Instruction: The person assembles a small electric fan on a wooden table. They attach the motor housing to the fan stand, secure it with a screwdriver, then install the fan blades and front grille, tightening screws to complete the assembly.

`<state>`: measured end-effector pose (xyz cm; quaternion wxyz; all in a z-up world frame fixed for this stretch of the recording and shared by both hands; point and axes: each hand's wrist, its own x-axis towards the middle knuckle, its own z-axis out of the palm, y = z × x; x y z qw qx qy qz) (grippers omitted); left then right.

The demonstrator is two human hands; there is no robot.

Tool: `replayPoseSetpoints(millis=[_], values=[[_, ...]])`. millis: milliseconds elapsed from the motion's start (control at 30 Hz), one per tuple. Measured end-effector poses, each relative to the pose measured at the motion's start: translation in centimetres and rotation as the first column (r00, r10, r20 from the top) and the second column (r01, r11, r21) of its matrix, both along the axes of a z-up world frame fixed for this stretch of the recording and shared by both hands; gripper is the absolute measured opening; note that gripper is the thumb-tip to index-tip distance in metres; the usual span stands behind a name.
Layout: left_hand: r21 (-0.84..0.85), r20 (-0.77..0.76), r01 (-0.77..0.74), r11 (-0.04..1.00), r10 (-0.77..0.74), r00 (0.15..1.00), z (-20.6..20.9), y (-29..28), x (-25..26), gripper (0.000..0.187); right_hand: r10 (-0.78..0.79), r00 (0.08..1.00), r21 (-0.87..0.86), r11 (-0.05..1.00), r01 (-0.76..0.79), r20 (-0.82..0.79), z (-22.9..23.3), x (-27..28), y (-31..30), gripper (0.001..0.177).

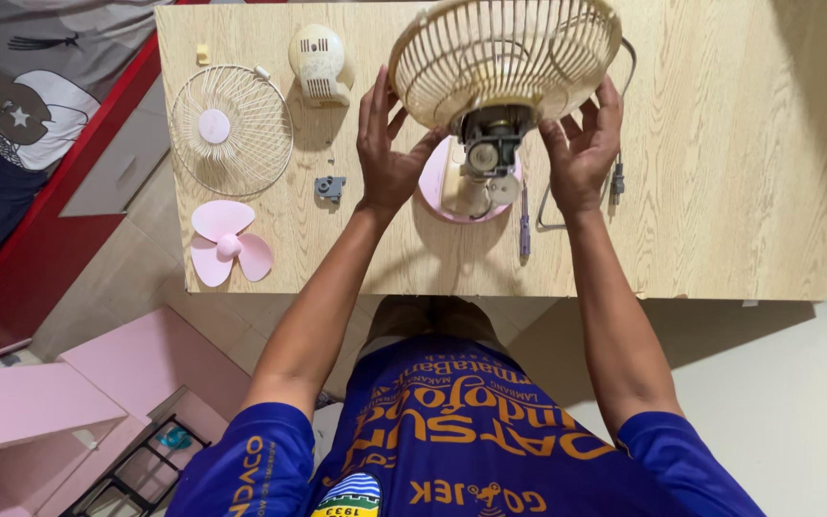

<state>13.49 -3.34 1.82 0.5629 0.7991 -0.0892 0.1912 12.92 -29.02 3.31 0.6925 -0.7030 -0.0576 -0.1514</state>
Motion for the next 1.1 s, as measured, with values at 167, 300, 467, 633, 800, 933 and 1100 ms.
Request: replayPoseSetpoints(millis=[167, 300, 467, 633, 800, 933, 1100], values=[[0.013, 0.009, 0.047, 0.999, -0.047, 0.999, 0.3, 0.4, -3.0, 0.102, 0.018, 1.0, -0.032, 0.999, -0.019, -0.016, 0.3, -3.2, -0.2, 0.079], [0.021, -0.001, 0.075, 0.997, -0.075, 0.997, 0.2, 0.9, -4.7, 0.104, 0.06, 0.998, -0.054, 0.997, -0.061, -0.011, 0.2, -5.2, -0.2, 0.076], [0.046, 0.033, 0.119, 0.992, -0.121, 0.992, -0.3, 1.3, -6.2, 0.103, 0.07, 0.998, -0.103, 0.992, -0.07, -0.003, -0.3, -7.2, -0.7, 0.077], [0.045, -0.008, 0.136, 0.99, -0.136, 0.991, -0.6, 1.6, -6.3, 0.102, 0.086, 0.996, -0.141, 0.986, -0.088, -0.019, -0.7, -7.6, -0.9, 0.078], [0.054, -0.02, 0.131, 0.99, -0.13, 0.991, -1.2, 1.7, -6.3, 0.099, 0.103, 0.995, -0.064, 0.993, -0.102, -0.001, -1.2, -7.3, -1.1, 0.085], [0.058, -0.021, 0.125, 0.99, -0.124, 0.992, -1.4, 1.5, -6.3, 0.098, 0.069, 0.997, -0.081, 0.994, -0.07, -0.018, -1.4, -7.1, -1.2, 0.09], [0.107, -0.021, 0.121, 0.987, -0.119, 0.993, -1.4, 1.6, -5.7, 0.099, 0.052, 0.999, -0.104, 0.993, -0.052, -0.003, -1.7, -7.0, -1.1, 0.091]])
